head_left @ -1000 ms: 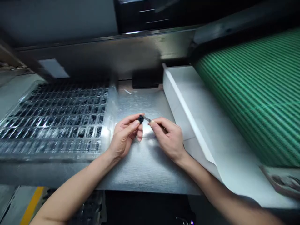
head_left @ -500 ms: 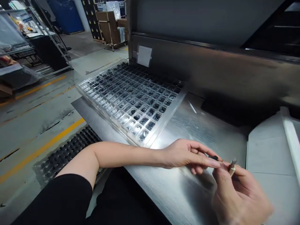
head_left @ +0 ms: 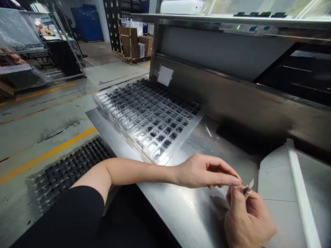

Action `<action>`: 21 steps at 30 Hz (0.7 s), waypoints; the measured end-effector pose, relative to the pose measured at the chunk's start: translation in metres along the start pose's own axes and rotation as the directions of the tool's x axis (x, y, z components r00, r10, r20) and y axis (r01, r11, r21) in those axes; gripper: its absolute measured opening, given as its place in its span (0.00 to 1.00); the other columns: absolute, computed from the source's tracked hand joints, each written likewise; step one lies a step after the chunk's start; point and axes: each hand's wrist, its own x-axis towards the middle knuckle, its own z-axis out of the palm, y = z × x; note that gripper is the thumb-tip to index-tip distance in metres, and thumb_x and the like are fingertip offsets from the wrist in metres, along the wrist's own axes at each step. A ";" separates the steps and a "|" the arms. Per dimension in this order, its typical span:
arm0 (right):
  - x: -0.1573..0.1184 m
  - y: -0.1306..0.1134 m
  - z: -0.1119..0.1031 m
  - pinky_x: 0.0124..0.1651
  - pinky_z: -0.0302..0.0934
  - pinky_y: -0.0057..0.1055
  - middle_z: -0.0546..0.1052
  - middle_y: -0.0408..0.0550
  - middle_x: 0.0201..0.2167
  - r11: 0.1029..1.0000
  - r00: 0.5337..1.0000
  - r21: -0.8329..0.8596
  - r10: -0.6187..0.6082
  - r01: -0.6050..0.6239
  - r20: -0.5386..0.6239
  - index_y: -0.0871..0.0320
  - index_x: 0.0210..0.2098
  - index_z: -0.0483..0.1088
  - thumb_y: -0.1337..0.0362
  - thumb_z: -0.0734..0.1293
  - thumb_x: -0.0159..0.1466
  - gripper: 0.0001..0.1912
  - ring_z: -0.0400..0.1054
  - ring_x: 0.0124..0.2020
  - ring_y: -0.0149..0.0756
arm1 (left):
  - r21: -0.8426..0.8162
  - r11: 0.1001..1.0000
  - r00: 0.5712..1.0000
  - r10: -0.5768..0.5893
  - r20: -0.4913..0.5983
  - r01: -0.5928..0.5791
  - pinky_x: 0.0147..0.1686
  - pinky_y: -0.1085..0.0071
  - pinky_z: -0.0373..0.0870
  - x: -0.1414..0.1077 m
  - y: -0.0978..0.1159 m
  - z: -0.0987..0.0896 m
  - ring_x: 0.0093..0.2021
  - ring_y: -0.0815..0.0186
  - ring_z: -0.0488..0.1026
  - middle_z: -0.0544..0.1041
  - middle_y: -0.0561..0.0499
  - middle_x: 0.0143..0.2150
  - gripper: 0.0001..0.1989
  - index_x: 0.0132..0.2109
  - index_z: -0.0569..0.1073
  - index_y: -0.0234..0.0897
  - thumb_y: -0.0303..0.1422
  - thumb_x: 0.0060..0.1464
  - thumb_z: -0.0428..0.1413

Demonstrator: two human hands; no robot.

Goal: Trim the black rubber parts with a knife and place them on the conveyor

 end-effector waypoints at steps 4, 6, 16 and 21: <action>-0.001 -0.003 0.000 0.42 0.67 0.39 0.81 0.52 0.35 0.998 0.999 -0.059 -0.004 0.006 0.044 0.59 0.39 0.80 0.37 0.74 0.66 0.28 0.75 0.37 0.45 | 0.437 0.767 0.864 0.502 0.047 -0.469 0.43 0.67 0.76 -0.013 0.040 -0.021 0.40 0.66 0.79 0.86 0.45 0.42 0.14 0.47 0.87 0.34 0.43 0.69 0.68; -0.002 -0.003 0.001 0.42 0.67 0.38 0.82 0.53 0.37 0.998 0.997 -0.056 -0.026 0.030 0.078 0.59 0.40 0.81 0.36 0.74 0.67 0.29 0.75 0.37 0.45 | 0.710 0.439 0.693 0.715 0.095 -0.551 0.45 0.67 0.76 -0.027 0.066 -0.049 0.39 0.66 0.80 0.86 0.46 0.40 0.12 0.51 0.88 0.36 0.39 0.74 0.63; -0.003 0.004 0.003 0.36 0.62 0.32 0.81 0.49 0.34 0.975 0.962 -0.090 -0.180 0.201 0.205 0.59 0.41 0.83 0.43 0.72 0.72 0.23 0.71 0.31 0.37 | 0.920 -0.120 0.826 0.495 -0.271 0.374 0.50 0.63 0.73 -0.093 0.145 -0.210 0.49 0.57 0.83 0.88 0.47 0.50 0.11 0.49 0.87 0.41 0.35 0.71 0.59; -0.003 0.005 0.002 0.35 0.62 0.33 0.82 0.50 0.34 0.972 0.962 -0.101 -0.188 0.212 0.200 0.59 0.41 0.83 0.41 0.72 0.71 0.25 0.71 0.30 0.38 | 0.890 -0.175 0.864 0.375 -0.335 0.421 0.46 0.64 0.69 -0.092 0.143 -0.222 0.46 0.56 0.81 0.86 0.49 0.45 0.11 0.49 0.87 0.44 0.39 0.68 0.60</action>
